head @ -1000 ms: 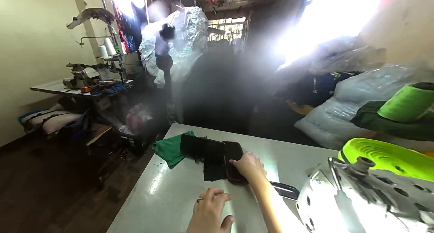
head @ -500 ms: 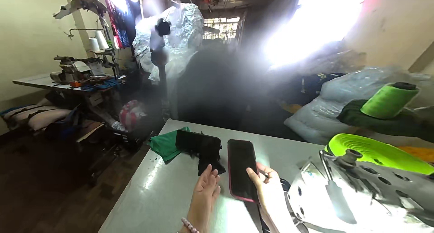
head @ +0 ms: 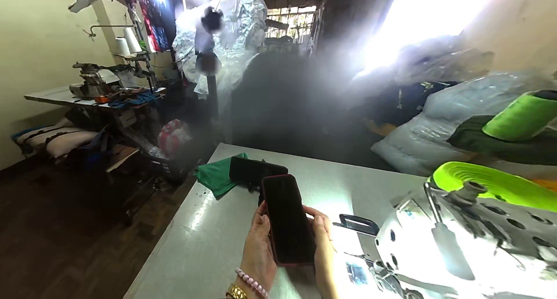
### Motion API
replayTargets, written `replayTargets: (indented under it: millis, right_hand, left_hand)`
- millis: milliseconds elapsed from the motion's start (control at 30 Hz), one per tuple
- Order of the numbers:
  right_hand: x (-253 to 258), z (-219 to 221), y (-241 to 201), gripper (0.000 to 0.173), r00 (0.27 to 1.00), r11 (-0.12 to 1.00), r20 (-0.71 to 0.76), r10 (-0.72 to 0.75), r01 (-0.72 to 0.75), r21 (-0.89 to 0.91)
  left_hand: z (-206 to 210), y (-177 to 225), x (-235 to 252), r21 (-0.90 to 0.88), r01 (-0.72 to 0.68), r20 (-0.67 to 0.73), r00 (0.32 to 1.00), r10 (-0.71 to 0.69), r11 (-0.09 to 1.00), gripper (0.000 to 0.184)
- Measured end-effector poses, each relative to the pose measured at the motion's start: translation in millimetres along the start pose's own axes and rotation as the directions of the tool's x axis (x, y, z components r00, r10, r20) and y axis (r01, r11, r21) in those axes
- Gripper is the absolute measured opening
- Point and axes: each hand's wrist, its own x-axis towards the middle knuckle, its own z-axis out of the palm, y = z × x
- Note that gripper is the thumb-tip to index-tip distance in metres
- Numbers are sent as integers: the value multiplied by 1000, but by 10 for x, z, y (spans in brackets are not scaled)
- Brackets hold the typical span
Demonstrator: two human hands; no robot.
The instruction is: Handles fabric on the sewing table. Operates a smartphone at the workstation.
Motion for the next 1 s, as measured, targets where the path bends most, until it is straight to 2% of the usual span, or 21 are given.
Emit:
replayTargets:
  millis: [233, 433, 533, 700, 1000]
  right_hand:
    - [10, 12, 20, 42, 999, 999, -4, -45, 45, -25]
    - [32, 1, 7, 43, 1000, 1000, -11, 14, -14, 16]
    - [4, 10, 13, 44, 1000, 999, 19, -21, 20, 28]
    - [-21, 27, 18, 45, 997, 998, 34, -62, 62, -5]
    - [4, 1, 0, 46, 999, 1000, 49, 12, -12, -4]
  left_hand:
    - [5, -13, -14, 30, -41, 15, 999, 40, 999, 42]
    - [9, -6, -10, 27, -36, 19, 999, 36, 999, 43]
    - [19, 0, -11, -2, -37, -24, 999, 37, 999, 42]
    - [5, -6, 10, -28, -77, -19, 997, 76, 997, 41]
    - [9, -13, -4, -23, -79, -19, 997, 78, 997, 42]
